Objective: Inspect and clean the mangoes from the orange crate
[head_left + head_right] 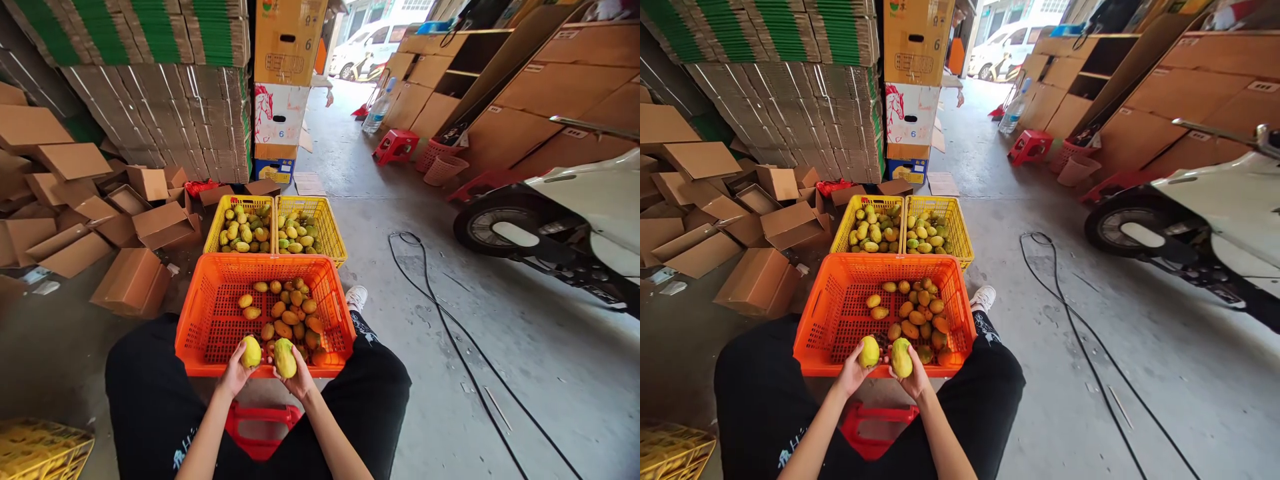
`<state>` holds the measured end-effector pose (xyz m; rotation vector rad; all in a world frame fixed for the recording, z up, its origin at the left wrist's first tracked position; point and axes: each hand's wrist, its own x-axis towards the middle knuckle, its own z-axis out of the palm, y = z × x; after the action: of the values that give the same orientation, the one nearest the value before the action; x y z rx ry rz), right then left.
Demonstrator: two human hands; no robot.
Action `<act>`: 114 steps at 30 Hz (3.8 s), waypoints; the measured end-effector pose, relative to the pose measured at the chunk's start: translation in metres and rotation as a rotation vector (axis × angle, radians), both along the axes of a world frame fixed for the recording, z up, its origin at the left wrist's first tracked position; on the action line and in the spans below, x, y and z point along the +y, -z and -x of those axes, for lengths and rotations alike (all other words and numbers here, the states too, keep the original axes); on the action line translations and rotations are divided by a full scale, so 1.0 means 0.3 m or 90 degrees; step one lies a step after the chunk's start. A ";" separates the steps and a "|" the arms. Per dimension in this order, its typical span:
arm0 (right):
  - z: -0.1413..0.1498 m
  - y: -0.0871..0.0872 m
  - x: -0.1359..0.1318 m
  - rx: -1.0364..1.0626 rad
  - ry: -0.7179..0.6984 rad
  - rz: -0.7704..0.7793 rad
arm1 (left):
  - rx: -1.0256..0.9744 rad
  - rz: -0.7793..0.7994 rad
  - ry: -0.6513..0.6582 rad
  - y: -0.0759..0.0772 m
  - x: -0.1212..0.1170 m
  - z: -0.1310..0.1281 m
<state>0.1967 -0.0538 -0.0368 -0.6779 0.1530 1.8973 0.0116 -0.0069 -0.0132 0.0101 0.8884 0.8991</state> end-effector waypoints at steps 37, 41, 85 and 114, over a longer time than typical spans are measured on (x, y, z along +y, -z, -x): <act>0.007 -0.003 -0.001 -0.083 0.009 -0.006 | 0.013 0.045 0.010 -0.035 -0.007 -0.005; 0.010 -0.033 0.006 -0.072 0.009 -0.003 | 0.000 0.043 0.002 -0.042 -0.009 -0.006; -0.005 -0.029 0.016 0.029 0.039 0.008 | -0.036 -0.035 -0.030 0.047 -0.019 0.013; 0.010 0.025 0.010 -0.068 0.064 0.000 | -0.070 -0.009 -0.015 0.046 -0.010 0.019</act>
<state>0.1937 -0.0509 -0.0441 -0.7565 0.1155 1.7610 0.0060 -0.0099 -0.0271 -0.0372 0.7814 0.9194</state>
